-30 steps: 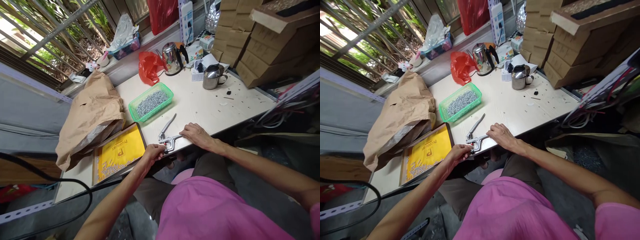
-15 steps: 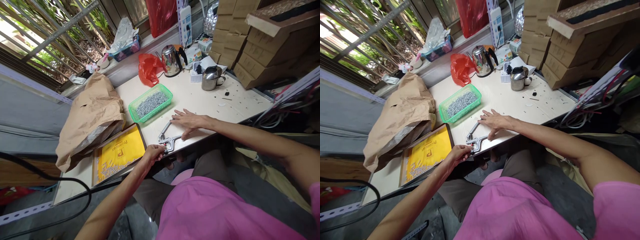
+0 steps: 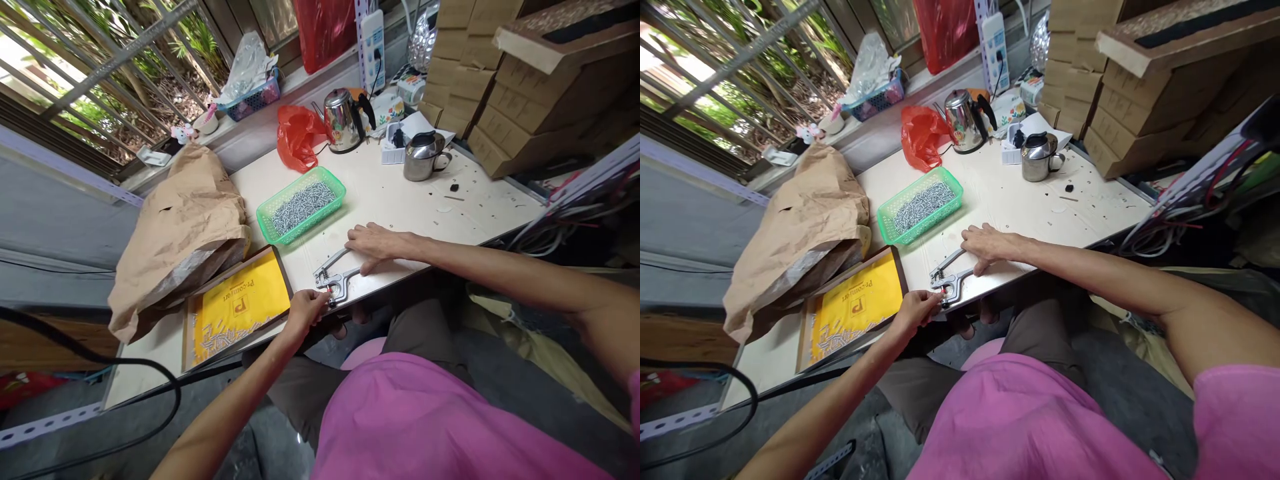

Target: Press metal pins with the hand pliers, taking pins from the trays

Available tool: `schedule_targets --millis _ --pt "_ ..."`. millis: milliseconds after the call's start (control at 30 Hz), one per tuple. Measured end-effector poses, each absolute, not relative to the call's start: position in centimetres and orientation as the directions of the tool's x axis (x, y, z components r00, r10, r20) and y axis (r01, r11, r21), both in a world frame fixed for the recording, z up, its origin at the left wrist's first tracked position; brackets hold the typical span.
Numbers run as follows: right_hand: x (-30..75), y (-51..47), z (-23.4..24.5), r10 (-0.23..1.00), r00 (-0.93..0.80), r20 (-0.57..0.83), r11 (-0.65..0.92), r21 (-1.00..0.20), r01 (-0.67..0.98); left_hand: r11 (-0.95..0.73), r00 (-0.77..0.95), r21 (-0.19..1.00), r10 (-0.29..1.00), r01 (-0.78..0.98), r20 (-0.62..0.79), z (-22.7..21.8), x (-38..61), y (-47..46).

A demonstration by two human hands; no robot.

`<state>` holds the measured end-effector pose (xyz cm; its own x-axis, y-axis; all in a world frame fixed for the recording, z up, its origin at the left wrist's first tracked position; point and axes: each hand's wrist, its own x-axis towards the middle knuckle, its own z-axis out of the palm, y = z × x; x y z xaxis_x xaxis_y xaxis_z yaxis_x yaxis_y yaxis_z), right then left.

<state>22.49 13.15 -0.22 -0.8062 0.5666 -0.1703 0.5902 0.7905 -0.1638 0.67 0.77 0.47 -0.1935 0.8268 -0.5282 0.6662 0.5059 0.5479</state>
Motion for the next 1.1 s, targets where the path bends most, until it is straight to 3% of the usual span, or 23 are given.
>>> schedule_targets --millis 67,133,233,333,567,833,967,1100 --pt "22.5 12.7 0.0 0.575 -0.803 -0.156 0.787 -0.164 0.595 0.226 -0.118 0.473 0.962 0.851 -0.246 0.8 1.4 0.7" --pt "22.5 12.2 0.2 0.578 -0.803 -0.146 0.788 -0.155 0.596 -0.055 0.073 0.355 0.997 0.933 -0.038 0.9 2.4 1.3" --pt "22.5 11.6 0.4 0.578 -0.806 -0.129 0.792 -0.151 0.592 -0.333 0.335 0.213 0.942 0.918 0.027 0.3 4.1 3.4" --pt "22.7 11.5 0.2 0.568 -0.814 -0.118 0.795 -0.179 0.580 -0.446 0.454 0.144 0.891 0.883 -0.023 -0.6 5.0 5.7" --pt "22.6 11.7 0.5 0.618 -0.768 -0.166 0.759 -0.130 0.638 -0.529 0.544 0.145 0.835 0.836 -0.088 -1.0 4.6 7.8" --pt "22.3 11.6 -0.4 0.608 -0.783 -0.135 0.761 -0.183 0.623 -0.433 0.469 0.312 0.882 0.846 -0.048 -1.5 4.9 8.2" --pt "22.7 11.7 -0.2 0.620 -0.776 -0.117 0.755 -0.181 0.631 -0.420 0.443 0.251 0.895 0.872 -0.042 -1.3 5.2 7.2" --pt "23.6 12.9 0.1 0.553 -0.822 -0.139 0.786 -0.240 0.570 -0.422 0.409 0.212 0.907 0.882 0.103 -2.4 5.8 4.2"
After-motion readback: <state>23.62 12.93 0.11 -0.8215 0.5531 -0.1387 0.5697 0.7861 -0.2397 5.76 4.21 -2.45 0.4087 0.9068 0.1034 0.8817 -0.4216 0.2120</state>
